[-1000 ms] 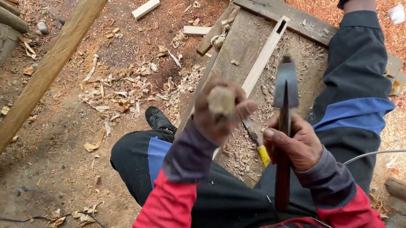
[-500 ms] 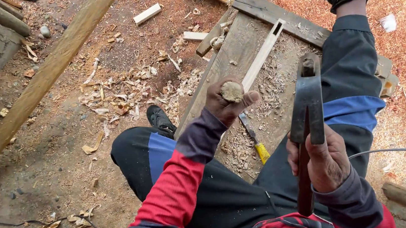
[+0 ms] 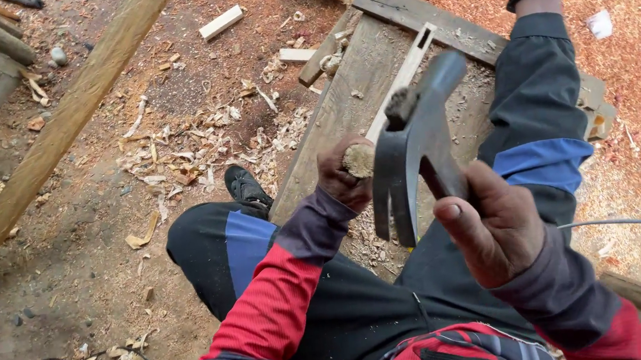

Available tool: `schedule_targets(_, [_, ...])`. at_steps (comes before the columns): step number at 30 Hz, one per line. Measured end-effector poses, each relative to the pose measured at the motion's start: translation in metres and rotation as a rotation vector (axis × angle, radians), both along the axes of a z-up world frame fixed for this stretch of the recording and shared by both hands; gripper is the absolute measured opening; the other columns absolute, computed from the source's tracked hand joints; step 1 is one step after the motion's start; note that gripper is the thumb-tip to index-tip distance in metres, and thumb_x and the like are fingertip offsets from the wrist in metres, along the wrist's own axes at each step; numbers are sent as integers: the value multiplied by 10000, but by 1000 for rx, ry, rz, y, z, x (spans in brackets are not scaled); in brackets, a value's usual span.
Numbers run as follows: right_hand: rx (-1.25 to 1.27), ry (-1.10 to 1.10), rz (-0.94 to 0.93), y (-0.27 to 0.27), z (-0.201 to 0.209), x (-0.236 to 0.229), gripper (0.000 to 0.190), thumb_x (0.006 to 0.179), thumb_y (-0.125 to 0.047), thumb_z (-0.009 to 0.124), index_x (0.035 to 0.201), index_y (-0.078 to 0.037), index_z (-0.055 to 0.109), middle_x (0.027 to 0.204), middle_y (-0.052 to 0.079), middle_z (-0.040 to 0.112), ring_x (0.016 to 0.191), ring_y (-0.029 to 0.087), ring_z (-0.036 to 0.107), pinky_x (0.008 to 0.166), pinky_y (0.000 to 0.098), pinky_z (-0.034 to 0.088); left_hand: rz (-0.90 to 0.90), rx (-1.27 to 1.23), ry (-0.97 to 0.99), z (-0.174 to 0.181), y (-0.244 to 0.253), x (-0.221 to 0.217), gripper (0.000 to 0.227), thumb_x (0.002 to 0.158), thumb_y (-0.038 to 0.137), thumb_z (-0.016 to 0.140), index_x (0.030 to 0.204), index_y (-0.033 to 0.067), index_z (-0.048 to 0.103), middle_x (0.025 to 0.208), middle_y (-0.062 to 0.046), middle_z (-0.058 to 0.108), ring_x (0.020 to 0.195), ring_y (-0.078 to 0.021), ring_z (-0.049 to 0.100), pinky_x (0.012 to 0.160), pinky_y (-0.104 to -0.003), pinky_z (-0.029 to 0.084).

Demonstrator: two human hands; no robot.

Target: Shaping a wooden furniture component using a hammer and a chisel.

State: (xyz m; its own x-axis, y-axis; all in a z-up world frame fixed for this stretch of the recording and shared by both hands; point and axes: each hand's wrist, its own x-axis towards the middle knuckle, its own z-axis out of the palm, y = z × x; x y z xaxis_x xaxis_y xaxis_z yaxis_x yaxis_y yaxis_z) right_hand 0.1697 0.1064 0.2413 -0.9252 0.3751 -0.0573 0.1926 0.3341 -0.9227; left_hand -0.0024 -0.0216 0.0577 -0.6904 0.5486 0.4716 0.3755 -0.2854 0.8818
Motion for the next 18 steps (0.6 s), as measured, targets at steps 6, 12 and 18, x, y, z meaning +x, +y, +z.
schedule_targets(6, [265, -96, 41, -11, 30, -27, 339, 981, -384, 628, 1038, -53, 585, 709, 75, 594, 610, 215, 593, 554, 371, 462, 77, 60, 71, -33, 7, -9, 574, 809, 227, 852, 1213, -53, 555, 1006, -79, 688, 842, -136, 685, 769, -298, 566])
schedule_targets(12, [422, -508, 176, 1, 7, -62, 411, 990, -475, 641, 1010, -65, 625, 687, 210, 656, 656, 377, 662, 593, 471, 484, -392, 363, -905, -11, 8, -5, 403, 758, 166, 865, 1083, 135, 629, 909, -9, 682, 878, -166, 721, 825, -359, 621])
schedule_targets(18, [954, 329, 192, 49, -2, -23, 268, 1026, -238, 597, 937, 9, 652, 721, 152, 613, 614, 286, 595, 520, 455, 417, -36, -395, -92, -6, 8, -17, 213, 931, 228, 830, 1018, 84, 700, 859, -37, 716, 746, -168, 715, 658, -327, 590])
